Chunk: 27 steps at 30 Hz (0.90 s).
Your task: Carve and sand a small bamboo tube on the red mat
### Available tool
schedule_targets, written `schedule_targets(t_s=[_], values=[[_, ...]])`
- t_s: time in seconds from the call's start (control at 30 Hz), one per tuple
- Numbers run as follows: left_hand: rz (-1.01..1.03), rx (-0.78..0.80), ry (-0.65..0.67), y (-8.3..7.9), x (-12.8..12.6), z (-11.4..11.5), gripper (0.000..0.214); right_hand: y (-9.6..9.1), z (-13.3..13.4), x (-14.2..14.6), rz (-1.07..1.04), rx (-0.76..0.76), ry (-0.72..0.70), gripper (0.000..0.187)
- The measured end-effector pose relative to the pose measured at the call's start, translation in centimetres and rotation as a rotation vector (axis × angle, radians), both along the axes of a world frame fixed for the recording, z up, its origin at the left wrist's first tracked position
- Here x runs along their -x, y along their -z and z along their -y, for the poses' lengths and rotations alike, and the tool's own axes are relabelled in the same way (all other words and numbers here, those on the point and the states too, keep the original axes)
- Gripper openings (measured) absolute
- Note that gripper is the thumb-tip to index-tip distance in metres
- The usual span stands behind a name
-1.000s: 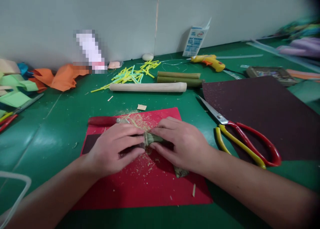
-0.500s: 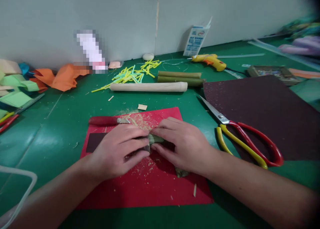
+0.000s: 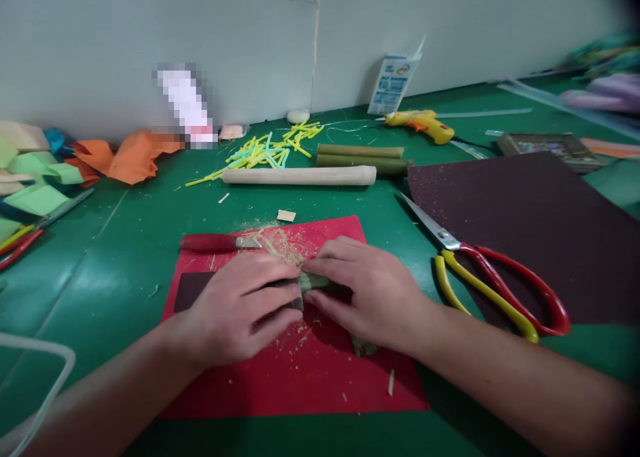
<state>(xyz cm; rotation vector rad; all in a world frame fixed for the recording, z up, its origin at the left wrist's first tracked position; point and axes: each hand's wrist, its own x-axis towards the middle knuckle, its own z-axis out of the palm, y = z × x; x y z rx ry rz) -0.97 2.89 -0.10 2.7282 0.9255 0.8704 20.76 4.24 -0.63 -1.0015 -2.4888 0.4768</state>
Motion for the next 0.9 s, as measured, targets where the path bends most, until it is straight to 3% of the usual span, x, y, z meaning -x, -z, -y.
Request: schedule_targets(t_s=[0.5,0.63,0.9], values=[[0.0,0.022,0.006,0.2,0.1,-0.2,0.017,0.0,0.1,0.0,-0.002,0.004,0.005,0.025],[0.091,0.102,-0.108,-0.3,0.6,-0.6,0.015,0.0,0.0,0.1,0.019,0.002,0.013,0.025],[0.246,0.384,-0.507,-3.8,2.1,-0.7,0.019,-0.4,0.1,0.3,0.075,-0.039,0.001,0.028]])
